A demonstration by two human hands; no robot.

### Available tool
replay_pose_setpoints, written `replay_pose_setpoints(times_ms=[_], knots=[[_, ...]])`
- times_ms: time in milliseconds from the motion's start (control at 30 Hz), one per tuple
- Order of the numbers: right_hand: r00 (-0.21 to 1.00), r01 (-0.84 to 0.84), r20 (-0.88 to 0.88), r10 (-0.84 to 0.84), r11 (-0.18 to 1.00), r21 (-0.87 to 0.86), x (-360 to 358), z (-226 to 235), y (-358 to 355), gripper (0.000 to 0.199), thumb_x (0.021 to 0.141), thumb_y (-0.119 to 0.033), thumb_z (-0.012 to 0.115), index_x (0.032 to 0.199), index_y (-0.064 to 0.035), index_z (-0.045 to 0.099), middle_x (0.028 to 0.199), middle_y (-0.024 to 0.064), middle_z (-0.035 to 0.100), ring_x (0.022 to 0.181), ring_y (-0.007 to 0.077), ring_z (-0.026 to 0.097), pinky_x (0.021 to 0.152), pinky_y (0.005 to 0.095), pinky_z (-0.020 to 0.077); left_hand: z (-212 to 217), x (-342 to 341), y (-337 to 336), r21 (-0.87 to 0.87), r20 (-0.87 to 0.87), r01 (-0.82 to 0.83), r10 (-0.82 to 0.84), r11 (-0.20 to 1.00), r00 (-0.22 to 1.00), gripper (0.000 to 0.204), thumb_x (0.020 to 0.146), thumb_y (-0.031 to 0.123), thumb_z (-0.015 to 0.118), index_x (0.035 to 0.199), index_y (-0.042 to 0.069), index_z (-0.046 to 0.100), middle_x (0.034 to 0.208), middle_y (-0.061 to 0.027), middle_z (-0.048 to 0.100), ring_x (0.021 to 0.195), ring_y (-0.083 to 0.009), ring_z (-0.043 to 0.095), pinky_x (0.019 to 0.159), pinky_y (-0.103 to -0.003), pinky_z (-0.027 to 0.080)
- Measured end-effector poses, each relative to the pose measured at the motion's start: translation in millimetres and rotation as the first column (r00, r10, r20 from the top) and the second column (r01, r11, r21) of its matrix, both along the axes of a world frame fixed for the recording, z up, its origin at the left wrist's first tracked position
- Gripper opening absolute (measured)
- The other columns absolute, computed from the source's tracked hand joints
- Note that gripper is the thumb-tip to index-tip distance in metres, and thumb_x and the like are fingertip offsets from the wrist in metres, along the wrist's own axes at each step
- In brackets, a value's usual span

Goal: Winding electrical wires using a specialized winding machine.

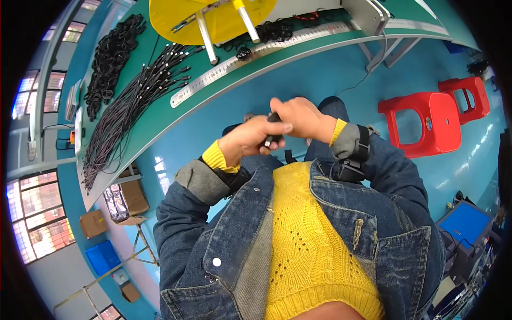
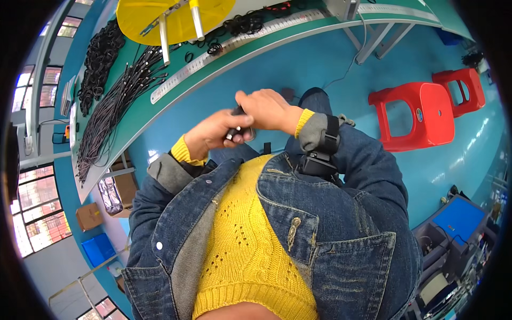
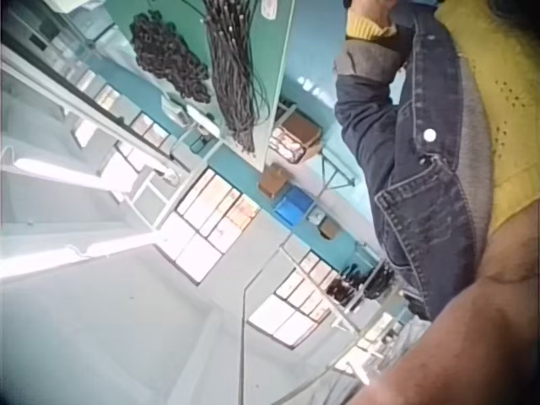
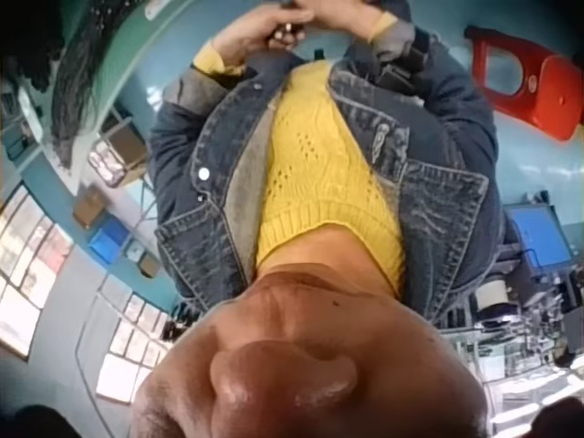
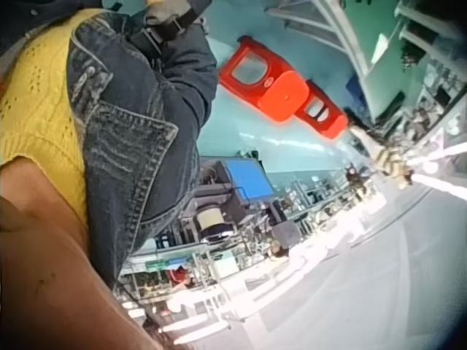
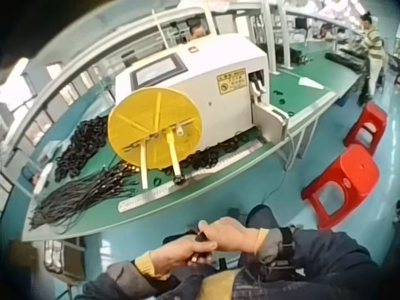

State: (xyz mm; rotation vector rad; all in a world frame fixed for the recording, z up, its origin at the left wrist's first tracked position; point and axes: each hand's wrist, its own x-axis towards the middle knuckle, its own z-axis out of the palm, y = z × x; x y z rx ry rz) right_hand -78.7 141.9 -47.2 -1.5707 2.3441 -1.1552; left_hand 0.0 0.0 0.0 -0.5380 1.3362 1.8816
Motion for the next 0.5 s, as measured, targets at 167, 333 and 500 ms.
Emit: replay_pose_setpoints(times_ms=[167, 333, 500], knots=[[0.968, -0.177, -0.111, 0.225, 0.925, 0.337, 0, 35, 6, 0.025, 0.071, -0.009, 0.059, 0.092, -0.0040, 0.046, 0.066, 0.0149, 0.060, 0.057, 0.0320, 0.060, 0.050, 0.0384, 0.0467, -6, 10, 8, -0.166, -0.118, 0.196, -0.216, 0.966, 0.969, 0.030, 0.077, 0.025, 0.068, 0.088, 0.001, 0.053, 0.064, -0.0047, 0.055, 0.048, -0.0077, 0.051, 0.038, -0.020, 0.041], [0.900, -0.151, 0.408, 0.151, 0.988, -0.032, 4, 29, -10, 0.019, 0.070, -0.003, 0.054, 0.089, -0.0029, 0.050, 0.068, 0.0154, 0.061, 0.061, 0.0325, 0.060, 0.051, 0.0382, 0.0455, -2, 24, 0, -0.191, -0.339, 0.022, -0.086, 0.981, 0.937, 0.024, 0.077, 0.022, 0.067, 0.078, 0.002, 0.054, 0.060, -0.0024, 0.051, 0.046, -0.0079, 0.049, 0.038, -0.021, 0.040], [0.887, -0.112, 0.444, 0.124, 0.992, -0.053, 5, 12, -31, 0.011, 0.070, -0.006, 0.054, 0.080, -0.0023, 0.057, 0.070, 0.0181, 0.061, 0.065, 0.0329, 0.061, 0.057, 0.0402, 0.0467, -1, 29, -6, -0.255, -0.199, -0.097, 0.046, 0.962, 0.979, 0.021, 0.079, 0.019, 0.062, 0.084, 0.000, 0.055, 0.061, -0.0038, 0.053, 0.048, -0.0088, 0.050, 0.040, -0.021, 0.039]])
